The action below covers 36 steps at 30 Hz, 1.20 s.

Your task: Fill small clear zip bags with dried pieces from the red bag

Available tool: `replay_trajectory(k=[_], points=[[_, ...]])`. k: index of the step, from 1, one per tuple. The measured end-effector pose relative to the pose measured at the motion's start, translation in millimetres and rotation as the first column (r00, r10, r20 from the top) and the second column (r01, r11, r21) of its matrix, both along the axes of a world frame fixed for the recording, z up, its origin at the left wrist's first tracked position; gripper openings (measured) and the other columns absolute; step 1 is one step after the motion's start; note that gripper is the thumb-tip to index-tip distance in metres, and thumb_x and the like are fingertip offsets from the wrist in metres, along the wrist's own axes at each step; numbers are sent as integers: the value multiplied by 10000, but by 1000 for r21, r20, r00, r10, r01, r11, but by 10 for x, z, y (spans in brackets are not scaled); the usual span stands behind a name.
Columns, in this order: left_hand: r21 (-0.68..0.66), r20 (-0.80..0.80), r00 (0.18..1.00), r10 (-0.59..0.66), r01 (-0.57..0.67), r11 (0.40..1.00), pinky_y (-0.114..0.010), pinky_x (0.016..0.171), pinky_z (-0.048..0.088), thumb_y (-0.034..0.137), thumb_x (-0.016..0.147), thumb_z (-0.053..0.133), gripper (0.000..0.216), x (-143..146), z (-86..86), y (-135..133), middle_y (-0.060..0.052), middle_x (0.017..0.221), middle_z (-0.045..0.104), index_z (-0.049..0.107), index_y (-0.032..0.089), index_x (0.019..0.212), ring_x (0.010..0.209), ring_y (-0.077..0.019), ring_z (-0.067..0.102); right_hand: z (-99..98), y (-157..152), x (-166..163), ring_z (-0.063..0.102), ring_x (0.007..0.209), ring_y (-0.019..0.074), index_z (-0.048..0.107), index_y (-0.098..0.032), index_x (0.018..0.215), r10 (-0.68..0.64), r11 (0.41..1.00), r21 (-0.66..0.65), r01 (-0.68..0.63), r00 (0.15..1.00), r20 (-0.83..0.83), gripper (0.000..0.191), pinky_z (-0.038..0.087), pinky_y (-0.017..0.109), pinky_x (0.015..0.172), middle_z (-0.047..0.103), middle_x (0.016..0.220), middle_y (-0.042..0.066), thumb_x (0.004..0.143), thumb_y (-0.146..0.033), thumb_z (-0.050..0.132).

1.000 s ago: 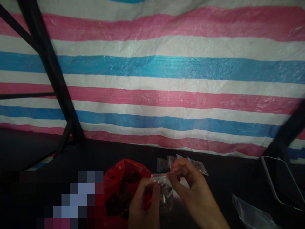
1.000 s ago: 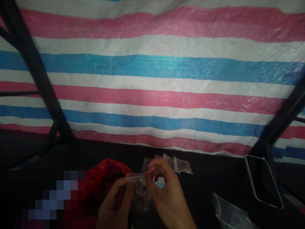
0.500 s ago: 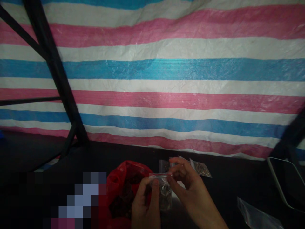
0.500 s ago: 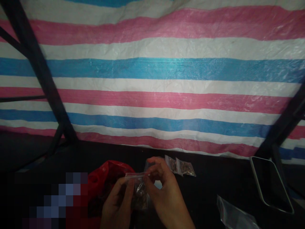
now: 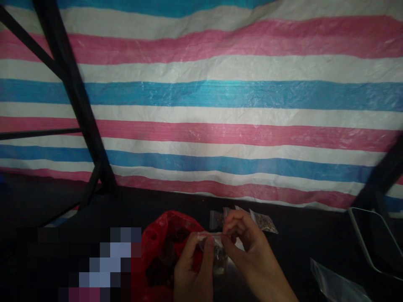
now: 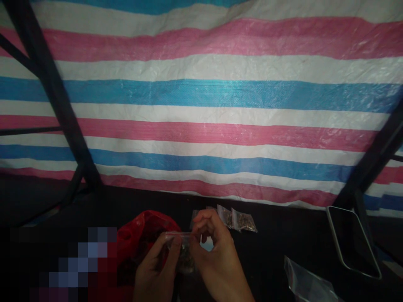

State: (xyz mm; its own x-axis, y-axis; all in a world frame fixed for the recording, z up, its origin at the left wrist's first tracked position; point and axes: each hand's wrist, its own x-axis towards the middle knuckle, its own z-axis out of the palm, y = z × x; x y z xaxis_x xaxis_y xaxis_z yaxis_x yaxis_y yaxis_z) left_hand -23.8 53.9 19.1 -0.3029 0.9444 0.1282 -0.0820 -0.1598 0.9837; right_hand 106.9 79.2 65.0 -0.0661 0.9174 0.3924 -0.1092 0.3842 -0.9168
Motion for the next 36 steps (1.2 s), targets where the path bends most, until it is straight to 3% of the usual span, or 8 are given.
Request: replay_trajectory(k=[5, 11, 17, 21, 24, 36], points=[[83, -72, 997, 4, 2, 997, -222, 758, 594, 573, 876, 754, 345, -2, 20, -18, -47, 920, 802, 799, 231, 878, 839, -204, 739, -28, -36, 8, 606, 751, 166, 655, -276, 1171, 37, 999, -40, -34, 998, 58, 338, 504, 282, 708, 672, 849, -26, 852, -275, 764], [149, -125, 992, 30, -11, 989, -231, 775, 595, 516, 899, 732, 297, 13, 16, 5, -54, 891, 798, 812, 235, 844, 829, -205, 742, -66, -43, -3, 573, 714, 154, 666, -261, 961, -20, 1000, 3, 20, 999, 34, 208, 480, 266, 686, 646, 775, -38, 809, -253, 809], [61, -67, 997, -31, 35, 998, -222, 756, 603, 594, 866, 751, 364, 36, 59, -25, -48, 892, 828, 814, 237, 836, 832, -209, 767, -164, -46, 41, 624, 743, 166, 649, -310, 1166, 65, 993, -97, -72, 995, -72, 377, 516, 277, 682, 675, 841, -42, 840, -335, 837], [31, 1, 996, -91, 90, 995, -238, 828, 615, 618, 879, 737, 389, 42, 50, -25, -56, 999, 849, 841, 248, 937, 931, -229, 793, -215, -37, 81, 646, 754, 163, 643, -321, 1185, 68, 982, -163, -95, 984, -164, 469, 519, 263, 686, 688, 824, -49, 795, -376, 896], [48, -38, 988, -147, 148, 988, -258, 868, 622, 614, 898, 719, 390, 17, 14, 3, -67, 1037, 852, 848, 254, 977, 974, -239, 796, -213, -32, 102, 672, 786, 168, 639, -316, 1200, 41, 980, -183, -74, 983, -177, 519, 524, 270, 725, 710, 826, -46, 766, -369, 920], [63, -69, 991, -115, 120, 991, -257, 886, 605, 583, 899, 721, 348, 32, 17, 3, -62, 1029, 841, 845, 261, 941, 938, -220, 771, -156, -65, 100, 616, 732, 157, 610, -293, 1101, -12, 997, -75, 6, 996, -85, 372, 483, 259, 687, 697, 796, -45, 826, -315, 858]])
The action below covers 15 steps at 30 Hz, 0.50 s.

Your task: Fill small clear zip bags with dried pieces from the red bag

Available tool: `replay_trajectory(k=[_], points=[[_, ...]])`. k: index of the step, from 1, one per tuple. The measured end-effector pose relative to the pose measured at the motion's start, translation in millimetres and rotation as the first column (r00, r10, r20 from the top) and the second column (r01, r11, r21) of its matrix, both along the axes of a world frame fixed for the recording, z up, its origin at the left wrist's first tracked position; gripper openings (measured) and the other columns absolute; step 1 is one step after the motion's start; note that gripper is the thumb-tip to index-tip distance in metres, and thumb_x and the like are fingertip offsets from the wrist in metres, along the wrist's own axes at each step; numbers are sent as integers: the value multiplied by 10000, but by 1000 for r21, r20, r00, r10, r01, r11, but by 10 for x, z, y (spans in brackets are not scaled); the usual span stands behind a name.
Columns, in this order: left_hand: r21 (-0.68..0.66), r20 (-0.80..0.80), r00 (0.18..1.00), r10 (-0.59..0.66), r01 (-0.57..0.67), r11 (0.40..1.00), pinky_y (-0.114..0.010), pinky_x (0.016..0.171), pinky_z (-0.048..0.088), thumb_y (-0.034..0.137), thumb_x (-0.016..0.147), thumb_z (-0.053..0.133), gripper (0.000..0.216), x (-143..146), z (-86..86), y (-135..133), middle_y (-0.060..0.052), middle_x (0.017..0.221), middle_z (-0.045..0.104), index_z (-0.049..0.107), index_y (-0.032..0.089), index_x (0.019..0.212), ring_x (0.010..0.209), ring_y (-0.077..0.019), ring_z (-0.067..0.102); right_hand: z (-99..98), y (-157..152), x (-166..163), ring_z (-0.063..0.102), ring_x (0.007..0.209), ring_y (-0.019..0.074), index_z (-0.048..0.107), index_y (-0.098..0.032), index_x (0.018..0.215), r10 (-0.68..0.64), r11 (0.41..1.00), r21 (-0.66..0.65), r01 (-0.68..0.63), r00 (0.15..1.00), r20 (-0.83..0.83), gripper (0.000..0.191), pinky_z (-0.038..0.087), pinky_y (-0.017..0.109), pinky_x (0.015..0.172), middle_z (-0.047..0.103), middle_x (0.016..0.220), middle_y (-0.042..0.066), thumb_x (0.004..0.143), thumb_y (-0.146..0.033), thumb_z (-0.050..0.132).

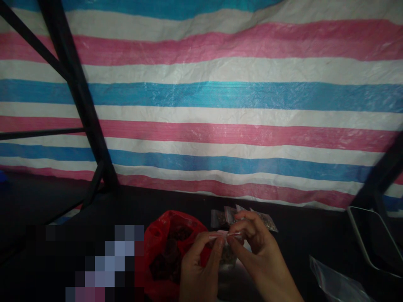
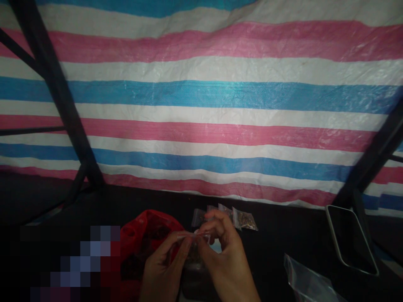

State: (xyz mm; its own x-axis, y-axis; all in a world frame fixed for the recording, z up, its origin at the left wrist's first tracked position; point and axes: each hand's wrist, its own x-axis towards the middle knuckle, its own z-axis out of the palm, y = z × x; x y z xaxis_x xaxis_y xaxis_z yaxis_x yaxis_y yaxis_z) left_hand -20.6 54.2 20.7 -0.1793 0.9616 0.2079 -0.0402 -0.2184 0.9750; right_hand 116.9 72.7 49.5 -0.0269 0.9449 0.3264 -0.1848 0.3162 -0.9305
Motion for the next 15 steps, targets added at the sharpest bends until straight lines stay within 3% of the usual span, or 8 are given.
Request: replay_trajectory(k=[4, 10, 15], points=[[-42, 26, 999, 40, -39, 998, -265, 853, 597, 599, 878, 738, 367, 6, 7, -2, -59, 1020, 836, 832, 254, 959, 908, -222, 756, 29, -9, 0, 590, 718, 134, 602, -279, 1007, -56, 998, 44, 54, 997, 48, 310, 470, 234, 698, 683, 777, -51, 826, -292, 853], [-60, -57, 998, 34, -37, 998, -285, 845, 564, 624, 898, 700, 397, -5, -1, -43, -58, 993, 804, 803, 245, 954, 903, -223, 723, -28, -17, -22, 684, 791, 161, 604, -307, 1245, 29, 999, -20, -27, 997, 67, 455, 526, 242, 707, 713, 856, -26, 865, -409, 833], [21, -31, 998, 58, -58, 998, -285, 818, 514, 611, 910, 690, 399, 59, -18, -96, -15, 831, 718, 732, 235, 782, 844, -203, 673, 7, -34, 31, 707, 768, 151, 641, -286, 1044, -2, 1000, 21, -1, 989, 146, 275, 557, 218, 716, 722, 804, -33, 862, -373, 828]])
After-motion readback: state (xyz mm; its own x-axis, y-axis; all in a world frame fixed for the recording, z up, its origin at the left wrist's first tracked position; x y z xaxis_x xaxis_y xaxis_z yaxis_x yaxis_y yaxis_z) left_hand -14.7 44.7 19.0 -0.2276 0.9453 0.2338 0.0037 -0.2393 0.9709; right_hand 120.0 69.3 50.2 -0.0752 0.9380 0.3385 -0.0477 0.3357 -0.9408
